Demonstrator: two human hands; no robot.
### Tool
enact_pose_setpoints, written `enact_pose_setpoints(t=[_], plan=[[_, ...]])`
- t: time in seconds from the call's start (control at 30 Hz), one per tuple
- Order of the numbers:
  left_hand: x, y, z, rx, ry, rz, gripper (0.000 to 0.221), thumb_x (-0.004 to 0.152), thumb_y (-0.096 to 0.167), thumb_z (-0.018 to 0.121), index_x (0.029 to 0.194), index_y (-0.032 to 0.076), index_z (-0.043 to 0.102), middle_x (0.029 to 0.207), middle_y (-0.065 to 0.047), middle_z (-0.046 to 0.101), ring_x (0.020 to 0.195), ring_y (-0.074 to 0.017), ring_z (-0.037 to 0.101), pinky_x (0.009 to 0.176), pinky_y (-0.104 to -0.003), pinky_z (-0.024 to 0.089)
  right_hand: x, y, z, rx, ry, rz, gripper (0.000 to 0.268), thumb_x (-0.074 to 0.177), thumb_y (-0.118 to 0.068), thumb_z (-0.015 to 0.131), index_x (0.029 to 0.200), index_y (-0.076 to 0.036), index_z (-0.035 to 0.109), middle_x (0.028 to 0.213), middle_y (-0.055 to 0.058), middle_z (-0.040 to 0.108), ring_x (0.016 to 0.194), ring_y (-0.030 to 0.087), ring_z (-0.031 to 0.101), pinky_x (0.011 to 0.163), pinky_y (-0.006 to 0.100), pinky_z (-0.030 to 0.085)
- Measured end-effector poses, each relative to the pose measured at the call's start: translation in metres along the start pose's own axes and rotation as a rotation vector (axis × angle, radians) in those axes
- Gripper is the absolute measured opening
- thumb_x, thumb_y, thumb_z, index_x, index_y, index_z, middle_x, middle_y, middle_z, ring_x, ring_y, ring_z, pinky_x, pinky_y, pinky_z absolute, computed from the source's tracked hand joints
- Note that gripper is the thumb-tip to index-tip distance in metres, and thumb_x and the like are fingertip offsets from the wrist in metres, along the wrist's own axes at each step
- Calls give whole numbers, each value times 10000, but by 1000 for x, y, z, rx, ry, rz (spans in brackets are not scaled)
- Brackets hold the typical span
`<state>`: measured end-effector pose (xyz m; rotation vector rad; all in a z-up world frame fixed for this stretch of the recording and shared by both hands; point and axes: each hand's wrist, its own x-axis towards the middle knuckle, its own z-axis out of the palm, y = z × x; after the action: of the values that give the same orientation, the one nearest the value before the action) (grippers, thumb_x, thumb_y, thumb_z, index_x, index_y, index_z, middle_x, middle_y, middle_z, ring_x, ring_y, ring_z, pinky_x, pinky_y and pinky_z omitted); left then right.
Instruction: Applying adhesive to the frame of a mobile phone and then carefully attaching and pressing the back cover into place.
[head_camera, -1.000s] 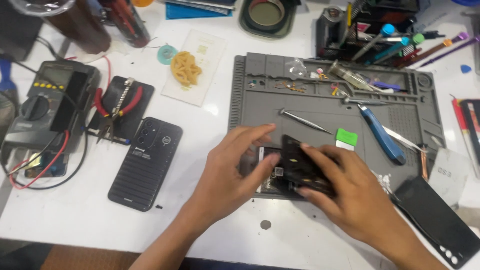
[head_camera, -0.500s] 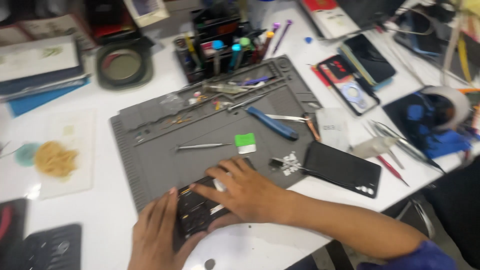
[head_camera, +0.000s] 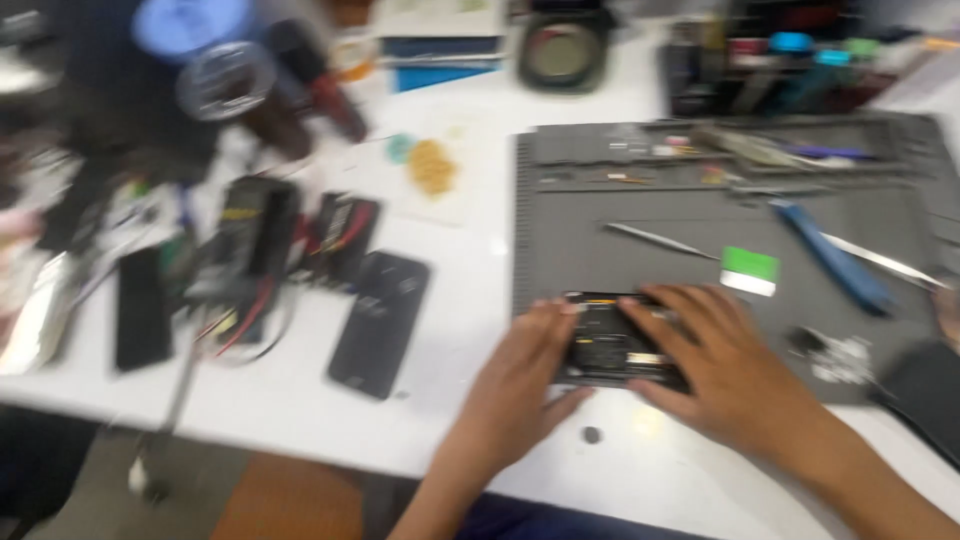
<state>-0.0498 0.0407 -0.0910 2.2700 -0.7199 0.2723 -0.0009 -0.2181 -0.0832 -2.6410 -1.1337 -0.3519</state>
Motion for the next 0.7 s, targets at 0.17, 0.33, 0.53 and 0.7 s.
enact_pose_setpoints(t=[0.17, 0.33, 0.53, 0.7], plan=[[-25, 10, 2, 193, 58, -143, 686, 1028, 416, 486, 1544, -20, 363, 1572, -221, 464, 1518, -367, 406, 1239, -512, 355, -14, 20, 40, -168, -48, -4, 922, 741, -636, 599, 1570, -266, 439, 1540, 28, 511, 1396, 256, 506, 1199, 483, 379], [-26, 12, 7, 181, 125, -142, 637, 1020, 408, 507, 1512, 10, 434, 1537, -173, 534, 1514, -330, 453, 1225, -487, 404, -21, 29, 52, -232, -19, 93, 919, 720, -678, 582, 1557, -306, 507, 1524, -8, 582, 1345, 267, 596, 1158, 456, 464], [-26, 13, 6, 195, 138, -164, 629, 1013, 394, 519, 1500, 1, 457, 1517, -174, 548, 1499, -330, 460, 1216, -479, 390, -16, 30, 54, -242, 50, 33, 891, 692, -678, 639, 1489, -286, 566, 1452, -67, 638, 1293, 226, 649, 1136, 407, 533], [-29, 10, 8, 170, 194, -122, 580, 1025, 355, 542, 1481, 4, 469, 1469, -169, 577, 1471, -352, 503, 1185, -483, 442, -15, 43, 62, -265, -40, 43, 1012, 646, -760, 588, 1547, -309, 496, 1498, -52, 615, 1350, 199, 628, 1101, 395, 556]])
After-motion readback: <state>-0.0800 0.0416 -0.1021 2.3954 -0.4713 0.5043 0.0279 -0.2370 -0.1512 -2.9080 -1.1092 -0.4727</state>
